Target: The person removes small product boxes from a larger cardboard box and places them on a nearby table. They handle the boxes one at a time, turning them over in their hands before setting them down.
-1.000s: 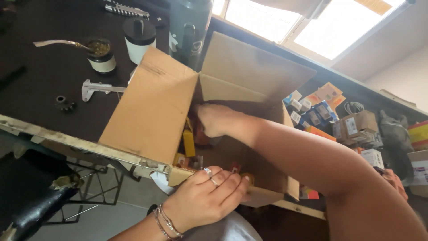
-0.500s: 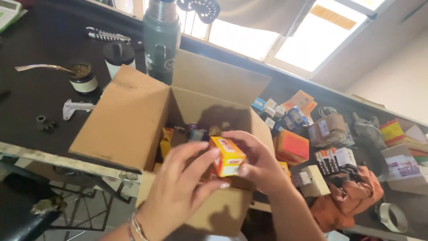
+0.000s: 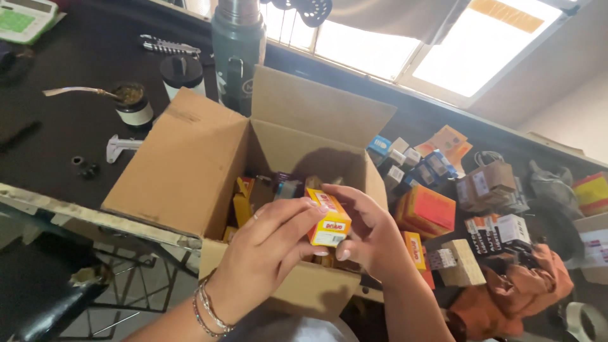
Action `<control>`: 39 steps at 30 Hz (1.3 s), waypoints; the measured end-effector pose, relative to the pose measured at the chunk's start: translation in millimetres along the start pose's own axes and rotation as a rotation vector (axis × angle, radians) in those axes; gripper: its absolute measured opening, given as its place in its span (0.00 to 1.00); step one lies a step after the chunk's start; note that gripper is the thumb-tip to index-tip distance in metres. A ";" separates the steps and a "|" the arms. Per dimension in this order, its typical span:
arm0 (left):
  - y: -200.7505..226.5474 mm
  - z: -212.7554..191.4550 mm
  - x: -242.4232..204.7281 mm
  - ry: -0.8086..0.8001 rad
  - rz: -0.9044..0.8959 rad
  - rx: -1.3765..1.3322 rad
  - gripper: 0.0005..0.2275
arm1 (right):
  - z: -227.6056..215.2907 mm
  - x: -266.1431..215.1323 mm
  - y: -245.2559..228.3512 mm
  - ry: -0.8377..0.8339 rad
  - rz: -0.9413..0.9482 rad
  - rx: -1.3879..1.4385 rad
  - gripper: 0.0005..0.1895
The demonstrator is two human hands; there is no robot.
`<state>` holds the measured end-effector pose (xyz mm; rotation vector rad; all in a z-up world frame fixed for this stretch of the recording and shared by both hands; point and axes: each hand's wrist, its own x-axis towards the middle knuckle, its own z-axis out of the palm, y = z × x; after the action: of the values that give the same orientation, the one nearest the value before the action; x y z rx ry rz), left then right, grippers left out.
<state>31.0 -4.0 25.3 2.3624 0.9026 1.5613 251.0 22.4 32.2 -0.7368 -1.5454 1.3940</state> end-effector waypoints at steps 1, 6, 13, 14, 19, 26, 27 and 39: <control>0.0 -0.7 -0.4 -0.014 -0.006 -0.005 0.16 | 2.2 -0.4 -1.2 0.021 0.018 -0.014 0.51; 0.3 -0.1 -0.4 -0.014 -0.004 -0.021 0.15 | 5.5 0.8 -7.3 0.031 0.016 -0.062 0.52; -0.5 0.7 -1.6 -0.014 -0.030 0.002 0.16 | 6.5 1.4 -8.3 0.018 0.058 -0.026 0.48; -0.4 1.1 -2.1 -0.013 -0.036 0.008 0.16 | 4.5 0.2 -5.1 0.003 0.054 0.023 0.48; 0.6 0.9 -0.8 -0.024 -0.042 0.033 0.17 | 2.6 -0.5 -3.9 0.025 0.060 -0.003 0.50; 0.6 0.5 1.3 -0.015 -0.011 0.037 0.17 | 3.7 -2.4 -3.5 0.051 0.094 0.033 0.50; 0.4 0.9 1.3 -0.015 -0.012 0.035 0.17 | 3.7 -2.8 -3.6 0.052 0.096 0.033 0.50; 0.7 -0.1 2.8 -0.019 -0.004 0.035 0.18 | 4.0 -2.4 -5.0 0.060 0.102 -0.001 0.51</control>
<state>32.0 -2.9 27.8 2.3933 0.9383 1.5313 249.1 17.5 36.7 -0.8611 -1.4797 1.4325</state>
